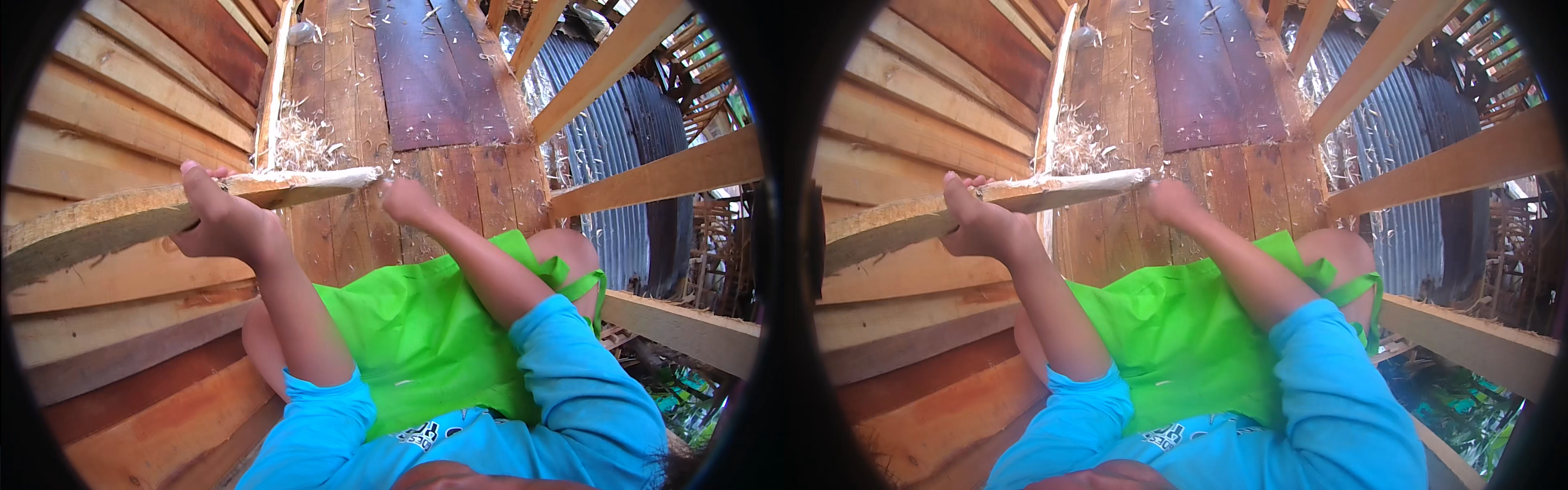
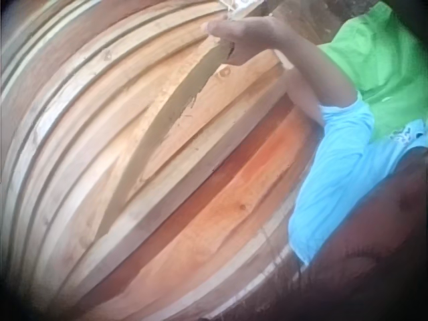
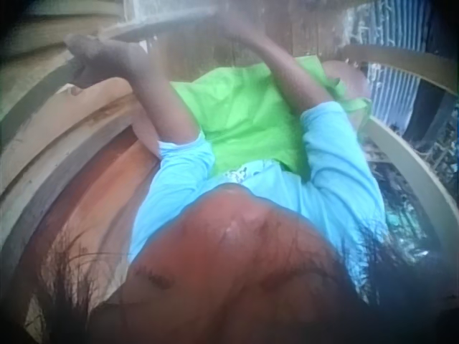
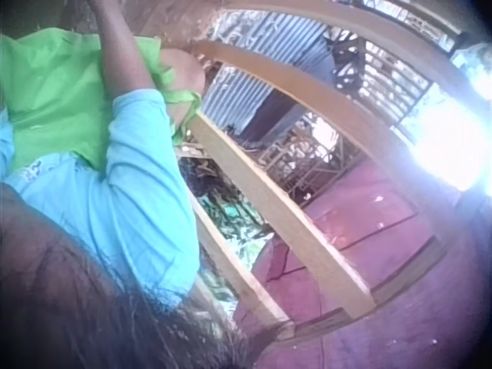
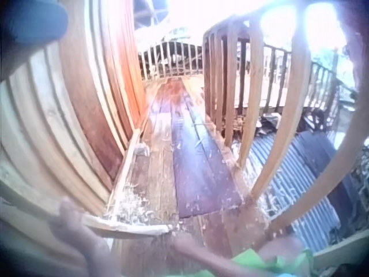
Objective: The person sits on the floor and uses a small knife to carve and shape a piece of wood held in their left hand. They repeatedly scrape the surface to remove shavings, gradually refining the wood's shape.
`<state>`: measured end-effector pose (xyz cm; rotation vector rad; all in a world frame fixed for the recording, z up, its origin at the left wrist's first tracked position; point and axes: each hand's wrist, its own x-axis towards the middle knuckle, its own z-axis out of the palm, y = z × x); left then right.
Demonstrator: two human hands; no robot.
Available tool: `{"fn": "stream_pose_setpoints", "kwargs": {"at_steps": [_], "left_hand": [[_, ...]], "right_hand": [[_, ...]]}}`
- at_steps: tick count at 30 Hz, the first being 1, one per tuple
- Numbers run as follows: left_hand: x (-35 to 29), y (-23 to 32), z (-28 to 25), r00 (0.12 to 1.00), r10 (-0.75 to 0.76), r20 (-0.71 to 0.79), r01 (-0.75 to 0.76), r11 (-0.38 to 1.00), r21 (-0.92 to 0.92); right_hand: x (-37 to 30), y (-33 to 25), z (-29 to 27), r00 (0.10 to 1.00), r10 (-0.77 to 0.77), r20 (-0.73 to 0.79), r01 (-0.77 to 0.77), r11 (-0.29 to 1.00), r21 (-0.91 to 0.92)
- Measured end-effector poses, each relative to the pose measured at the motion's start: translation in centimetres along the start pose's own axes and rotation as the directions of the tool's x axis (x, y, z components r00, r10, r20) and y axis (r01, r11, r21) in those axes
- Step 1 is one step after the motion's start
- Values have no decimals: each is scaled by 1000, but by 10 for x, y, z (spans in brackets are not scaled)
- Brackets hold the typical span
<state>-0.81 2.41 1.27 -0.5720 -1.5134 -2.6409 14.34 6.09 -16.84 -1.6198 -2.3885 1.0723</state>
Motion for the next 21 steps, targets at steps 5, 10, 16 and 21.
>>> {"fn": "stream_pose_setpoints", "kwargs": {"at_steps": [5, 10, 16, 21], "left_hand": [[-8, 6, 4, 995, 93, -27, -90, 990, 111], [3, 4, 0, 988, 140, 65, -148, 978, 149], [12, -7, -3, 977, 49, 209, -33, 996, -77], [26, -1, -18, 876, -69, 478, 32, 996, 86]], "right_hand": [[-9, -27, 11, 984, -8, -178, 69, 939, 338], [-11, -46, 0, 975, -105, -194, 155, 951, 266], [11, -6, 13, 994, 81, -78, -59, 965, 254], [4, -3, 9, 996, 33, -78, -4, 940, 341]]}}
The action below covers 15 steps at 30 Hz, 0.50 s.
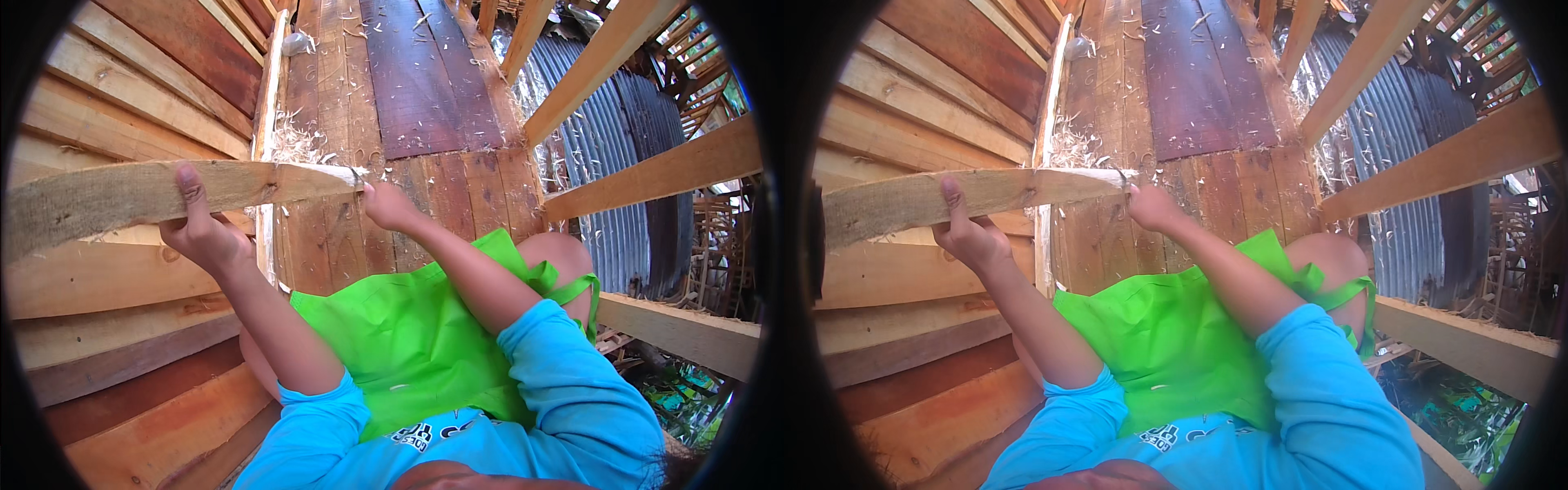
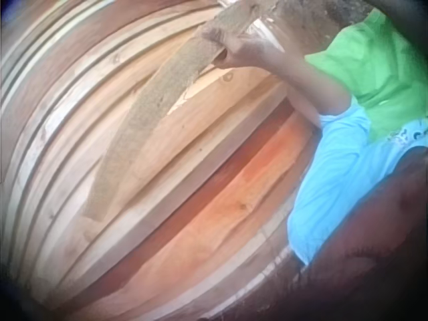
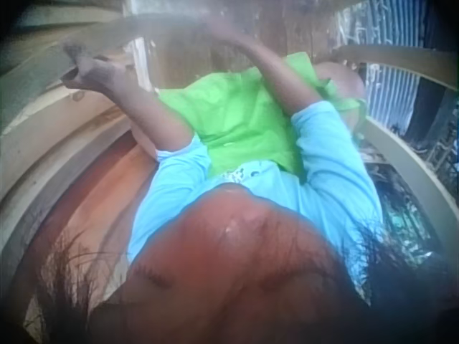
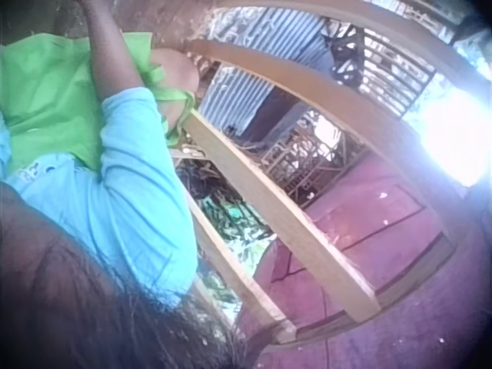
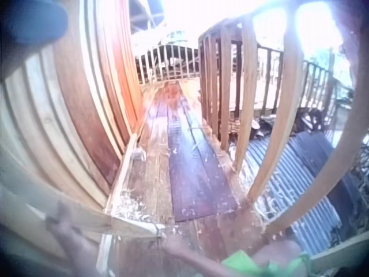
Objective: The person sits on the floor and uses a small knife to carve and shape a piece of wood held in their left hand. They repeatedly scrape the surface to remove shavings, gradually refining the wood's shape.
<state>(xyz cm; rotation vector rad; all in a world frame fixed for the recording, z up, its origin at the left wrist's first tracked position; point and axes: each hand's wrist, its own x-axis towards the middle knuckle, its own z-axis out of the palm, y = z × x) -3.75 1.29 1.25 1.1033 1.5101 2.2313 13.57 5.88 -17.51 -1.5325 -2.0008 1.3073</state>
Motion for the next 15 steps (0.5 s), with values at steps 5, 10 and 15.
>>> {"fn": "stream_pose_setpoints", "kwargs": {"at_steps": [5, 10, 15], "left_hand": [[-1, -14, 1, 995, -90, -33, 75, 947, -312], [-7, -18, 6, 994, -65, -85, 37, 953, -301], [-12, -14, 16, 999, 8, -40, -19, 960, -279]], "right_hand": [[-17, -43, 6, 975, -193, -108, 189, 981, -48], [-9, -27, 4, 997, 68, 27, -69, 997, 36], [-8, -19, 4, 999, 44, -28, -44, 999, 27]]}}
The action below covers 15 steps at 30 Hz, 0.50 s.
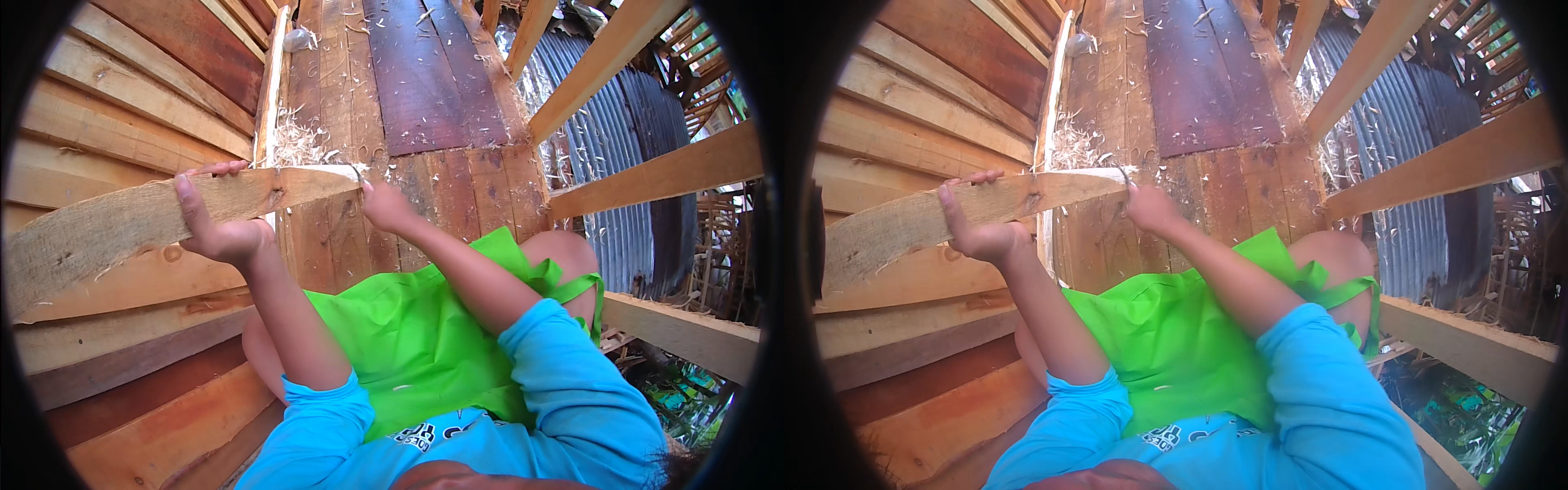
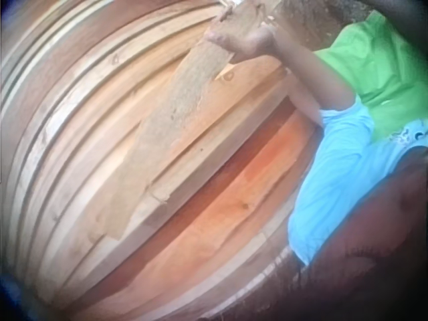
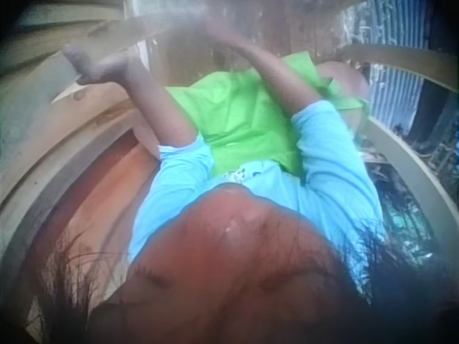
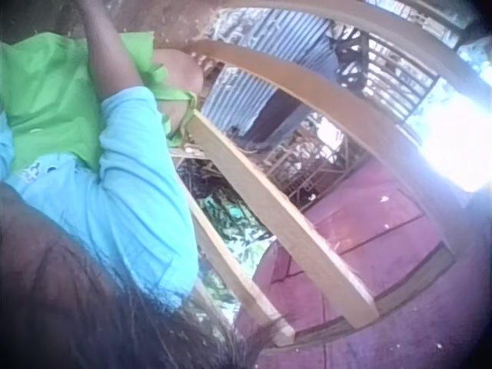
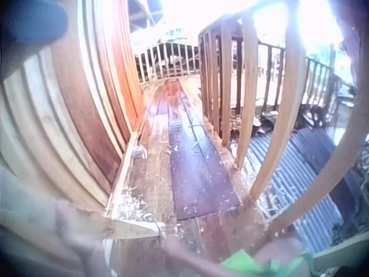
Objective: The person sits on the floor and uses a small knife to carve and shape a piece of wood held in their left hand. They repeatedly scrape the surface to remove shavings, gradually refining the wood's shape.
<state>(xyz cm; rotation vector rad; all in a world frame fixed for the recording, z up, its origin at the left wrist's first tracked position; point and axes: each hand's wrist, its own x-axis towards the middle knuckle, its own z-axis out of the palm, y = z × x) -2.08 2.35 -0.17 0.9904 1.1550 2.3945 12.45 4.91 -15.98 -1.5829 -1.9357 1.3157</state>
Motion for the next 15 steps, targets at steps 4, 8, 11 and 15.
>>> {"fn": "stream_pose_setpoints", "kwargs": {"at_steps": [4, 8, 11, 15], "left_hand": [[1, -1, -9, 1000, -26, -9, 26, 1000, -10], [0, 0, 0, 998, -53, 24, 54, 995, -80], [4, -1, -15, 996, -83, 44, 87, 993, -84], [3, -3, -16, 983, -102, 151, 124, 982, -144]], "right_hand": [[-19, -36, 6, 946, -258, -198, 241, 965, -105], [11, 18, 2, 991, 131, 36, -132, 991, 19], [-21, -37, 2, 997, -42, -65, 46, 997, 56], [3, -4, -8, 1000, -2, 0, 2, 999, -37]]}}
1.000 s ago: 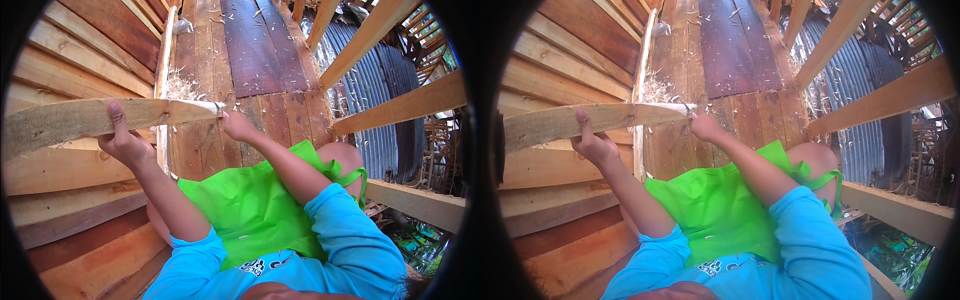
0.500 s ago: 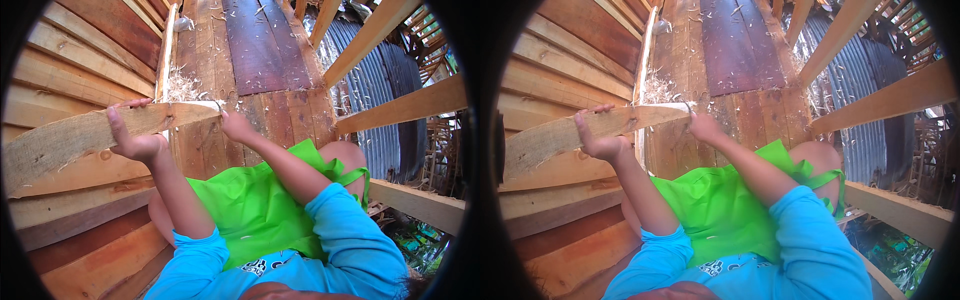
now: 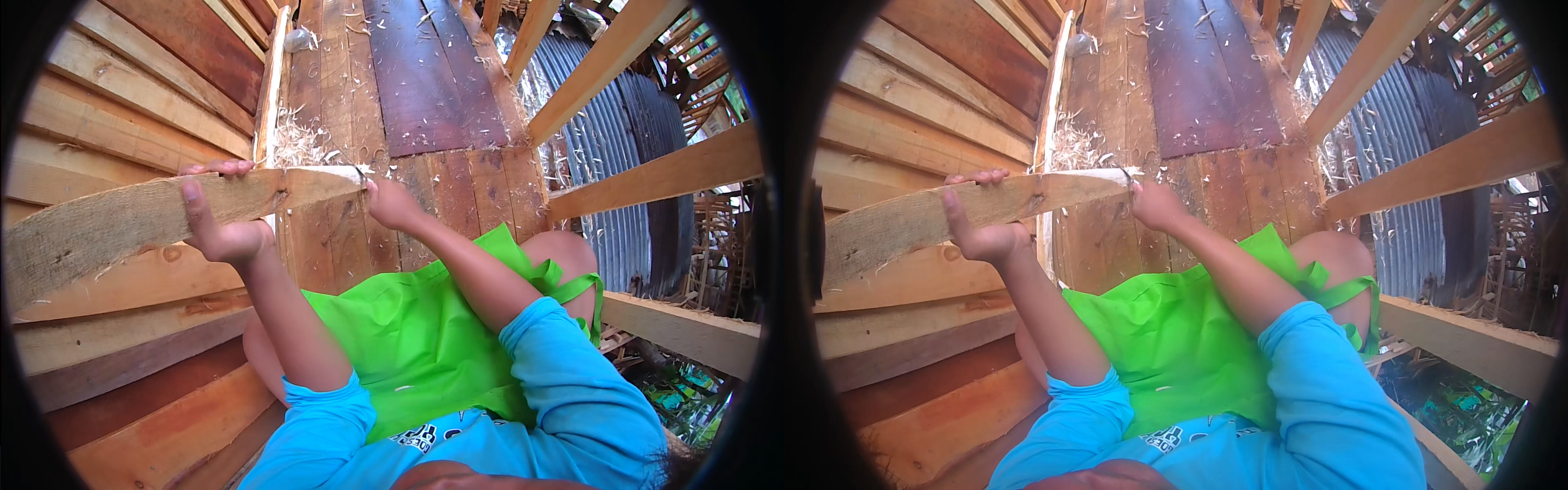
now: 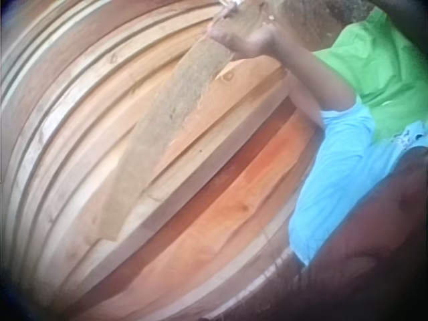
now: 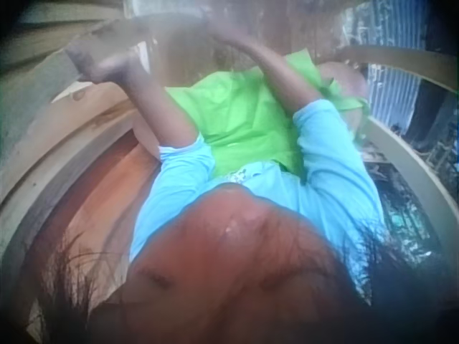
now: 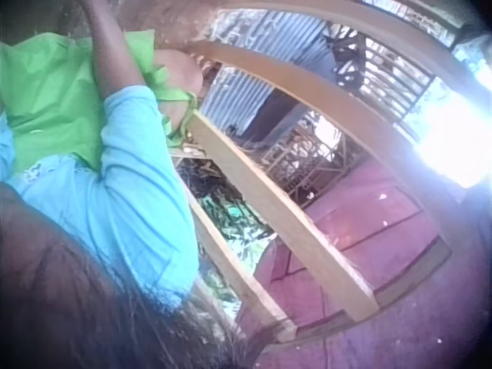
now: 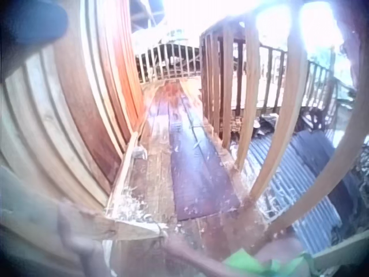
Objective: The person sits on the floor and uses a small knife to carve and shape a piece of wood held in their left hand. They repeatedly scrape the surface to remove shavings, gradually refining the wood's shape.
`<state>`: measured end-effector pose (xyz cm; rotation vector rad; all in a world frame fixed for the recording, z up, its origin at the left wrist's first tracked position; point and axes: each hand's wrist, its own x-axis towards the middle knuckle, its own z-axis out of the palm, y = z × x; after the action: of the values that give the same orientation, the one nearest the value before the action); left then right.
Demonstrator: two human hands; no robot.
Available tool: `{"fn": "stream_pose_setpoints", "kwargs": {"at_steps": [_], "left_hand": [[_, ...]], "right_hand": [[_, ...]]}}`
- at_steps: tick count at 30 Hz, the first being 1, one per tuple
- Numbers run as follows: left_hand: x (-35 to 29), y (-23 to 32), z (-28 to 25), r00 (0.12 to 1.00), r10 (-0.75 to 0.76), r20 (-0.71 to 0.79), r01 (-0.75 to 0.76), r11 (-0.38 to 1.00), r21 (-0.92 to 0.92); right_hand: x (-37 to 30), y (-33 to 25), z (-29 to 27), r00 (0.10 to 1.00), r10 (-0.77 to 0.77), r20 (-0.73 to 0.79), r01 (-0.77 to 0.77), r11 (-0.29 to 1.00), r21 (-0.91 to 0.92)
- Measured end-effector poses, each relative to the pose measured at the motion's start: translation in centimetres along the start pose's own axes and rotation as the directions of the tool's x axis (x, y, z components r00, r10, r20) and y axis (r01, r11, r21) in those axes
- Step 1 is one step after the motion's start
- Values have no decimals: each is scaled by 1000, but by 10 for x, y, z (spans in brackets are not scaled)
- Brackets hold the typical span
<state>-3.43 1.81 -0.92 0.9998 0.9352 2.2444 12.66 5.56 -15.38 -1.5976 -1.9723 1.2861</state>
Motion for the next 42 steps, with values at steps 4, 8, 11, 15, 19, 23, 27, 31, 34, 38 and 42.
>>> {"fn": "stream_pose_setpoints", "kwargs": {"at_steps": [4, 8, 11, 15, 19, 23, 27, 31, 34, 38, 42], "left_hand": [[-3, 1, -8, 997, -14, 80, 15, 1000, -13], [-3, 1, -2, 982, -5, 190, 10, 1000, -23], [-2, 0, -10, 982, -4, 191, 12, 999, -39], [-5, -6, 2, 982, -33, 185, 48, 996, -74], [-5, 4, -17, 982, -3, 188, 6, 1000, -16], [-7, -3, 7, 953, -22, 302, 46, 997, -70], [-5, 0, -10, 958, -17, 287, 32, 998, -49], [-1, -2, -4, 952, -22, 304, 42, 998, -57], [-1, 1, -26, 955, -1, 296, 18, 998, -56], [3, -3, -17, 930, -14, 368, 52, 994, -94], [-3, 2, -14, 940, -17, 340, 40, 997, -59]], "right_hand": [[-18, -30, 1, 999, -24, 32, 26, 999, -41], [-9, -6, -9, 996, -82, 41, 86, 992, -88], [-18, -35, -21, 983, -181, -12, 182, 981, 62], [10, 32, 9, 996, 11, -86, -6, 998, 55], [-21, -45, -15, 962, -272, -33, 274, 957, 97], [11, 41, -1, 997, 44, -57, -47, 997, -65], [-17, -36, -46, 978, -127, 164, 106, 986, 129], [7, 17, -5, 999, 39, 32, -33, 987, -158], [-18, -38, -38, 967, -89, 239, 43, 981, 190], [9, 19, -7, 993, 110, 32, -102, 978, -180], [12, 15, -24, 991, 57, 118, -41, 989, -141]]}}
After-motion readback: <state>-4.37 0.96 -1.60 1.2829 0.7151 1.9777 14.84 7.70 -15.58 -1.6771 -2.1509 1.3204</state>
